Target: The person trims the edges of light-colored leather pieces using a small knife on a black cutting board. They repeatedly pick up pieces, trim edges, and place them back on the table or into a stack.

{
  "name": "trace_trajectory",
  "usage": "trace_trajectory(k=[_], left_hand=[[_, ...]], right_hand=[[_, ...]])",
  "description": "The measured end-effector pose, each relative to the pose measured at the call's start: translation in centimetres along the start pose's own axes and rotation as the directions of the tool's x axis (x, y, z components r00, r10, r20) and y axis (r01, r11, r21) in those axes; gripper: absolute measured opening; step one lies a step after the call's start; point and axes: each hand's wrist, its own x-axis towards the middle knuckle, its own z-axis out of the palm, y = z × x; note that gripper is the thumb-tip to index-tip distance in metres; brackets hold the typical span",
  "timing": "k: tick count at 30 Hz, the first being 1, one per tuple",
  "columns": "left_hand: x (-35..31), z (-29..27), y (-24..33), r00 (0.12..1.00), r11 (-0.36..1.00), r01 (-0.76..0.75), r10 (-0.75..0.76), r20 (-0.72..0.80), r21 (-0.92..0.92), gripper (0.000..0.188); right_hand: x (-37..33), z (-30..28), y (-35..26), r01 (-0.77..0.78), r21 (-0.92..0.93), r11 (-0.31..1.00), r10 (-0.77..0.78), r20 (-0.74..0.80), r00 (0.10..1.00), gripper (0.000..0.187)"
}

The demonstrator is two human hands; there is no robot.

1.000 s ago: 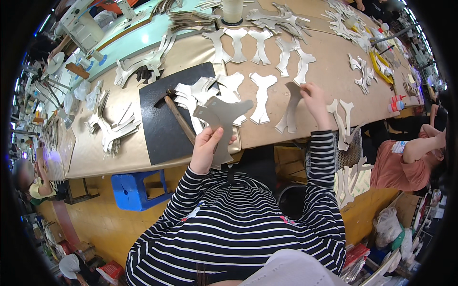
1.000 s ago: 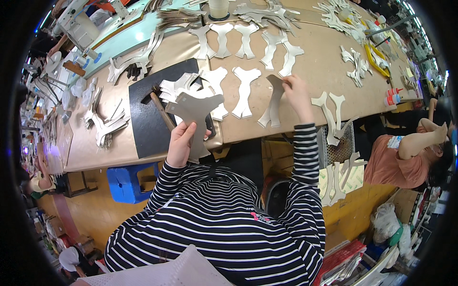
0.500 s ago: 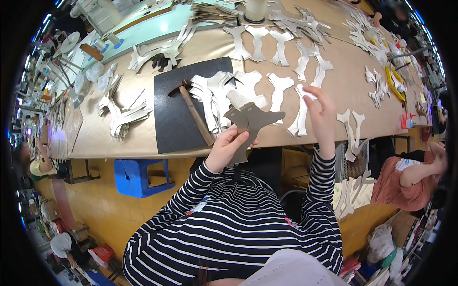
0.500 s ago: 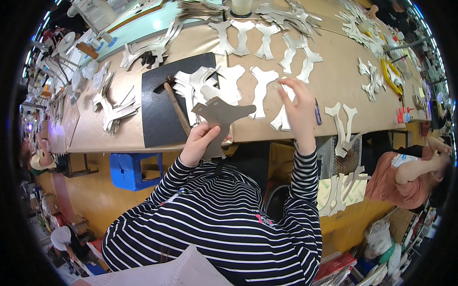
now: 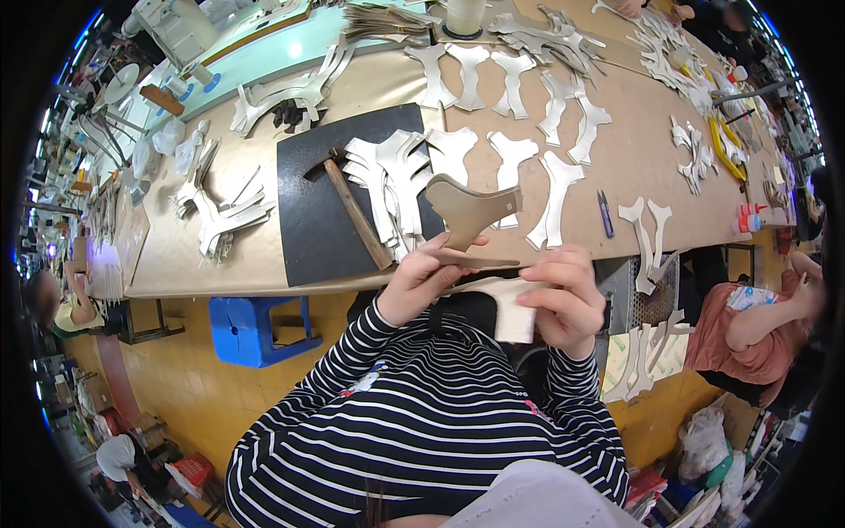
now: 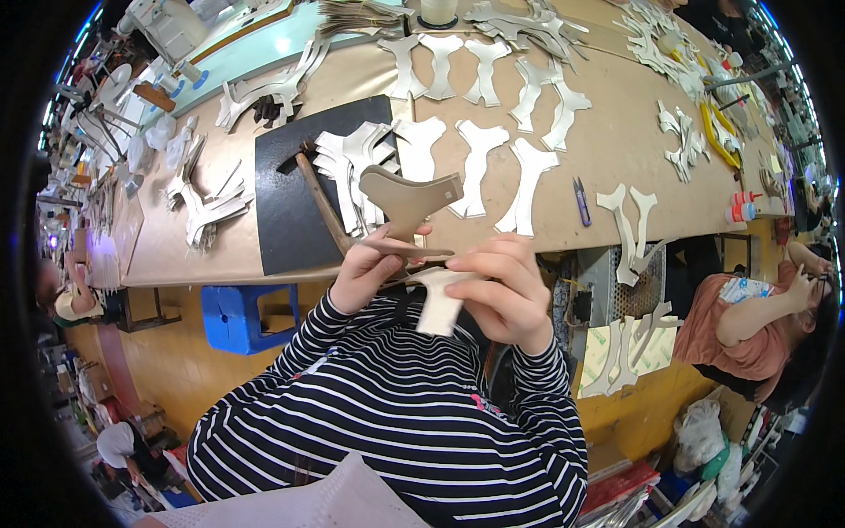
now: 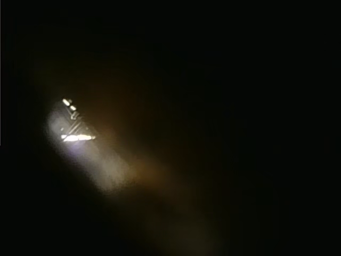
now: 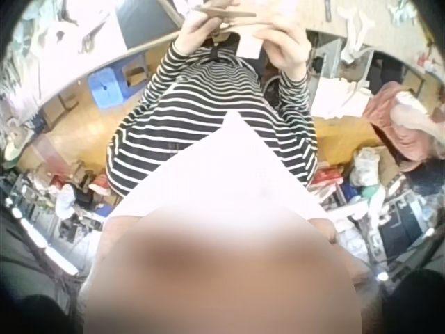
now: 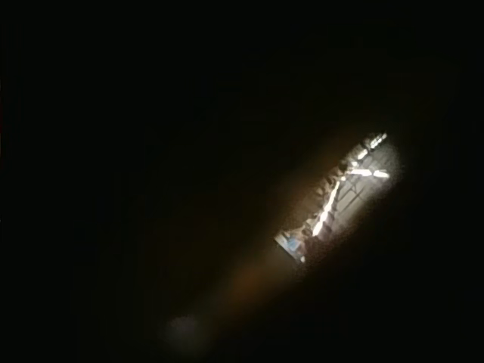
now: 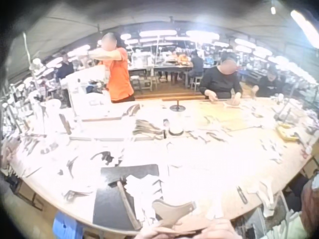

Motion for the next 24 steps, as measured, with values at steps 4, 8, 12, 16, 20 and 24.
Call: trace_trajectory(k=[4, 8, 12, 16, 20, 24], left_hand=[[-0.6, 0.1, -0.2, 0.986, 0.956, 0.158, -0.166, -0.011, -0.248, 0.022], [-0.9, 0.4, -0.5, 0.991, 0.959, 0.118, -0.131, -0.035, -0.257, 0.022], [-0.9, 0.7, 0.0, 0.955, 0.959, 0.282, -0.281, -0.093, -0.008, 0.033], [-0.8, 1.0, 0.8, 0.951, 0.961, 0.254, -0.269, -0.153, -0.114, 0.042], [-0.5, 0.7, 1.2, 0.929, 0.91, 0.339, -0.363, -0.068, -0.239, 0.057], [-0.3, 1.2, 0.9, 0.965, 0.942, 0.248, -0.261, -0.028, -0.226, 0.07]], right_hand=[[0.2, -2.4, 0.0, -0.036, 0.276, 0.961, 0.09, -0.187, 0.978, 0.012], [0.4, -4.5, 1.3, -0.296, 0.418, 0.859, 0.391, -0.162, 0.906, 0.005], [0.6, -4.9, 4.2, -0.658, 0.293, 0.693, 0.72, -0.24, 0.651, 0.013], [0.7, -5.6, 6.7, -0.704, 0.213, 0.678, 0.701, -0.478, 0.53, 0.021], [0.8, -5.8, 7.0, -0.665, 0.185, 0.723, 0.637, -0.551, 0.539, 0.02], [0.9, -3.6, 5.7, -0.706, 0.103, 0.701, 0.696, -0.312, 0.646, 0.017]])
